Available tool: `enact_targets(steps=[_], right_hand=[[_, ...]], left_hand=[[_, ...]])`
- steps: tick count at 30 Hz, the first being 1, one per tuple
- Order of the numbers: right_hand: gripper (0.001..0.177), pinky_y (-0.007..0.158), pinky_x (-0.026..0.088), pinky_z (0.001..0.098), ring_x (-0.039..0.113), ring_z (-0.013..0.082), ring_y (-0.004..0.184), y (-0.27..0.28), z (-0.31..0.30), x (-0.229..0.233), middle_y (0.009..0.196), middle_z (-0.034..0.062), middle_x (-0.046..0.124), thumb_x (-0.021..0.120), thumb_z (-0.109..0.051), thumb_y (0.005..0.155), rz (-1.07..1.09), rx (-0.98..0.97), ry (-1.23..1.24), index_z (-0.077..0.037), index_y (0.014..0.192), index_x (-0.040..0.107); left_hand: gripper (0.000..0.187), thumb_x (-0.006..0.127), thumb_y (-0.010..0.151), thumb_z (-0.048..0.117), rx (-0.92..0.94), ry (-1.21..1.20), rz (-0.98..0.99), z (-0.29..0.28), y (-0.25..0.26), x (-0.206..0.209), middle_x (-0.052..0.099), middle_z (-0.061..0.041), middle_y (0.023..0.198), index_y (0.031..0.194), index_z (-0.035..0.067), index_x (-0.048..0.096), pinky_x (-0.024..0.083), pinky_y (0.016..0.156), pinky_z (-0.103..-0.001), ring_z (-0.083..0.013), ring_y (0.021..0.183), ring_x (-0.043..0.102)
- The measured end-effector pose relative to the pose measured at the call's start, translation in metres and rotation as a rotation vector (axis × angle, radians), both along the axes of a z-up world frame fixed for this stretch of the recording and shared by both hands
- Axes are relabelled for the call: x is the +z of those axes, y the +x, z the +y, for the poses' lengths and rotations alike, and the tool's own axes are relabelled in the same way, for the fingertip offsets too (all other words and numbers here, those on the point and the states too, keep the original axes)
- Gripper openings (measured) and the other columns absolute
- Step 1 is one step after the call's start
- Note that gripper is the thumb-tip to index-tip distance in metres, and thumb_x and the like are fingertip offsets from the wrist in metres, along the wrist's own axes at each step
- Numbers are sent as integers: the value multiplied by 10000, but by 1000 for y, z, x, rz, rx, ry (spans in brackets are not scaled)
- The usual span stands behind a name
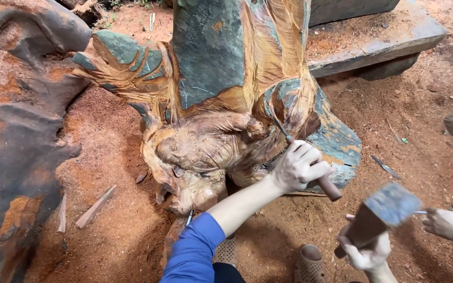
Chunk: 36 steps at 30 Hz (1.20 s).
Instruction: Carving intricate patterns into a large wooden stump using a hand chisel and a mallet.
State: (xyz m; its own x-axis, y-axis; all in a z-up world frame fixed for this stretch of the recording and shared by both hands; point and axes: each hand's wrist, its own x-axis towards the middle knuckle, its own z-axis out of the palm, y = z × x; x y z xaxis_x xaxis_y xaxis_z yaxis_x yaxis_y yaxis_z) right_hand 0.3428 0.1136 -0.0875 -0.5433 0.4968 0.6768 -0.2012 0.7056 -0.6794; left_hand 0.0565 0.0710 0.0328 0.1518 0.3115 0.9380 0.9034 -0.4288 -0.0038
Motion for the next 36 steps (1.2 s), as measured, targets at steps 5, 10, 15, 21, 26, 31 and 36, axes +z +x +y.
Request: enact_targets(steps=[5, 10, 15, 21, 26, 31, 36], right_hand=[[533, 998, 393, 221, 719, 44, 937, 16, 49, -44, 987, -180, 797, 693, -452, 800, -466, -97, 90, -232, 1285, 693], [209, 807, 601, 322, 769, 247, 860, -22, 10, 16, 803, 136, 750, 729, -58, 822, -189, -178, -254, 44, 957, 606], [401, 913, 507, 144, 753, 45, 835, -21, 23, 8, 868, 10, 772, 717, -282, 841, -45, -86, 8, -44, 1144, 604], [336, 857, 587, 260, 720, 123, 757, -28, 13, 6, 872, 6, 757, 827, -259, 774, -234, -289, 35, -84, 1055, 767], [426, 625, 526, 388, 667, 213, 650, -37, 38, -16, 724, 83, 688, 835, -422, 703, -518, -430, -54, -57, 838, 662], [406, 869, 587, 288, 740, 183, 848, -22, 27, -28, 1025, 145, 728, 799, -236, 764, -191, -224, -148, -95, 1114, 648], [555, 600, 504, 388, 605, 205, 584, -45, 20, -17, 678, 82, 653, 847, -451, 660, -536, -451, -57, -43, 963, 626]], left_hand=[[99, 628, 1034, 214, 83, -59, -92, 16, 7, -9, 550, -8, 832, 1000, 222, 720, 434, 833, -432, -263, 811, 572], [232, 605, 1026, 224, 54, -54, -147, 5, 0, 16, 530, -72, 821, 843, 88, 568, 382, 796, -421, -293, 763, 514], [290, 599, 1031, 237, 7, -12, -163, -5, -5, 16, 549, -78, 803, 787, 83, 566, 364, 803, -400, -285, 761, 523], [276, 543, 1001, 194, 12, -2, -223, -9, -2, 29, 569, -111, 778, 762, 56, 536, 364, 741, -420, -304, 708, 511], [327, 512, 1037, 189, 96, -74, -217, -5, -4, 25, 505, -97, 718, 732, 73, 493, 401, 788, -418, -308, 704, 507], [274, 580, 976, 120, 88, 12, -189, -5, -9, 20, 491, -78, 699, 721, 80, 485, 368, 728, -394, -281, 662, 476], [323, 586, 991, 72, 101, -3, -158, -3, -23, 3, 556, -41, 609, 671, 110, 554, 384, 709, -361, -214, 594, 535]])
